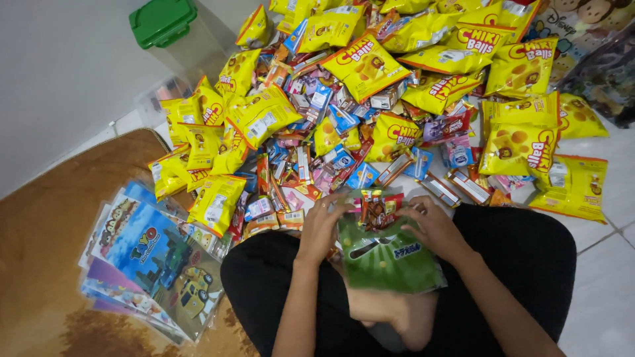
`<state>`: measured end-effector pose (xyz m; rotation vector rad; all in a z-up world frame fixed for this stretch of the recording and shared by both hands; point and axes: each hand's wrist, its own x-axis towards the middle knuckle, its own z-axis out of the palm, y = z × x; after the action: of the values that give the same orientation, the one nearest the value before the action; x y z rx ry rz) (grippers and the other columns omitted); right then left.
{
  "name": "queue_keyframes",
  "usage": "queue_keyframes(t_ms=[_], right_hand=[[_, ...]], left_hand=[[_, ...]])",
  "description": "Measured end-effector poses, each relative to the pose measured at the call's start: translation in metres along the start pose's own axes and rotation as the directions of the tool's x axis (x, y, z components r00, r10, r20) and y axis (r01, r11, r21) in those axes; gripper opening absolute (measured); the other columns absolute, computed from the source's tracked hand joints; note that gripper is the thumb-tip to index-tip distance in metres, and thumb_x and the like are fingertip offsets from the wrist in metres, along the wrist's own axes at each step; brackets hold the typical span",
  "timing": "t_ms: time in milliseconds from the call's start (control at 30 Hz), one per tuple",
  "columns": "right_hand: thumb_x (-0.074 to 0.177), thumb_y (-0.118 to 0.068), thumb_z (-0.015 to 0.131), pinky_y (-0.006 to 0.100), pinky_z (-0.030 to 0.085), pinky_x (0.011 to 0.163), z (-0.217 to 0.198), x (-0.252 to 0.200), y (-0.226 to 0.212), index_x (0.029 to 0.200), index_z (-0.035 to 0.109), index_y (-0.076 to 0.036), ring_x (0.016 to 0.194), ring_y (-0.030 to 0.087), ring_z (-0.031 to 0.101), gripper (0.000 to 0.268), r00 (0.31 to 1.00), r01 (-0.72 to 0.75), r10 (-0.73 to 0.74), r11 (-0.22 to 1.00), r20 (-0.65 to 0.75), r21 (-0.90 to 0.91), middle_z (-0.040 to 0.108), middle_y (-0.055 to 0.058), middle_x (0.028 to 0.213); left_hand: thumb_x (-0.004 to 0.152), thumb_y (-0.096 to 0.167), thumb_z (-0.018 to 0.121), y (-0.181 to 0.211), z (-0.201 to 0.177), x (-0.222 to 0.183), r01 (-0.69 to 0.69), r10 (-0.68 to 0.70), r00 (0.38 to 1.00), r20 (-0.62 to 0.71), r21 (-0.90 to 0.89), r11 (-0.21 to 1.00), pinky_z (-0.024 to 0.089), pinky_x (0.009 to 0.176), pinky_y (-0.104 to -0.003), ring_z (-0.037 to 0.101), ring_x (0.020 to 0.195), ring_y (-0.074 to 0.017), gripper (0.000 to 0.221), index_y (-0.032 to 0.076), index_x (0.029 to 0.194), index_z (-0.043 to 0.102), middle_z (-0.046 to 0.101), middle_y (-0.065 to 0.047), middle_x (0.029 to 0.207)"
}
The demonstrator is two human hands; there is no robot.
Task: Packing small snack packets from a large pile into themed plastic bags.
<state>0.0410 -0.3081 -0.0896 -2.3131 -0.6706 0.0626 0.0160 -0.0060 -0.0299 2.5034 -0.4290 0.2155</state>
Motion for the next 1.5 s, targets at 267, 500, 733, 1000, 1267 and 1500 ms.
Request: queue_keyframes(t_ms=[267, 500, 733, 1000, 1267, 1500], right_hand=[[0.092, -0.014, 0.074, 0.039, 0.056, 0.085, 0.004, 0.003, 0.013, 0.095, 0.072, -0.016, 0.090, 0.027, 0.072, 0.004, 0.984, -0.008, 0.025, 0.995, -0.177, 0.095, 0.071, 0.002, 0.091], [0.093, -0.009, 0.075, 0.041, 0.057, 0.083, -0.021, 0.020, -0.001, 0.092, 0.075, -0.011, 0.085, 0.029, 0.073, 0.003, 0.928, 0.025, 0.037, 0.986, -0.371, 0.162, 0.075, 0.005, 0.085], [0.090, -0.005, 0.076, 0.036, 0.056, 0.086, -0.072, 0.051, -0.044, 0.095, 0.076, -0.018, 0.089, 0.024, 0.073, 0.014, 0.858, 0.153, -0.109, 0.987, -0.502, 0.046, 0.075, 0.000, 0.087], [0.095, -0.003, 0.074, 0.038, 0.055, 0.086, -0.122, 0.067, -0.104, 0.098, 0.076, -0.014, 0.086, 0.028, 0.071, 0.011, 0.775, 0.225, -0.128, 0.971, -0.619, 0.081, 0.073, 0.005, 0.085], [0.099, -0.002, 0.072, 0.041, 0.052, 0.092, -0.163, 0.050, -0.141, 0.118, 0.063, 0.002, 0.090, 0.027, 0.072, 0.021, 0.729, 0.276, -0.087, 0.945, -0.678, 0.176, 0.074, 0.013, 0.094], [0.097, 0.003, 0.072, 0.040, 0.052, 0.094, -0.169, 0.048, -0.156, 0.117, 0.058, 0.010, 0.089, 0.026, 0.071, 0.026, 0.727, 0.329, -0.024, 0.889, -0.686, 0.318, 0.073, 0.018, 0.091]], left_hand=[[0.093, 0.027, 0.071, -0.020, 0.013, -0.013, 0.184, -0.205, 0.950, -0.238, -0.106, 0.977, 0.055, 0.083, -0.025, 0.070, 0.091, -0.0108, 0.006, 0.029, 0.088, 0.075, 0.073, 0.014, 0.087], [0.090, 0.011, 0.073, 0.019, -0.047, 0.004, 0.106, -0.184, 0.913, -0.363, -0.222, 0.969, 0.058, 0.081, -0.034, 0.073, 0.086, -0.0241, 0.010, 0.018, 0.086, 0.078, 0.074, 0.001, 0.083], [0.092, 0.011, 0.072, 0.054, -0.107, 0.032, 0.014, -0.124, 0.876, -0.466, -0.232, 0.973, 0.058, 0.079, -0.035, 0.072, 0.083, -0.0242, 0.013, 0.019, 0.090, 0.081, 0.074, 0.000, 0.083], [0.093, 0.001, 0.070, 0.088, -0.149, 0.048, -0.058, -0.072, 0.815, -0.575, -0.204, 0.977, 0.057, 0.074, -0.032, 0.070, 0.076, -0.0206, 0.015, 0.013, 0.091, 0.079, 0.073, -0.002, 0.081], [0.094, 0.004, 0.068, 0.134, -0.185, 0.039, -0.180, 0.004, 0.794, -0.607, -0.230, 0.956, 0.058, 0.075, -0.036, 0.071, 0.077, -0.0236, 0.008, 0.009, 0.096, 0.075, 0.073, -0.005, 0.082], [0.094, 0.003, 0.070, 0.134, -0.188, 0.038, -0.199, -0.020, 0.775, -0.631, -0.275, 0.941, 0.061, 0.080, -0.045, 0.074, 0.080, -0.0311, 0.024, -0.001, 0.117, 0.062, 0.073, -0.013, 0.083]])
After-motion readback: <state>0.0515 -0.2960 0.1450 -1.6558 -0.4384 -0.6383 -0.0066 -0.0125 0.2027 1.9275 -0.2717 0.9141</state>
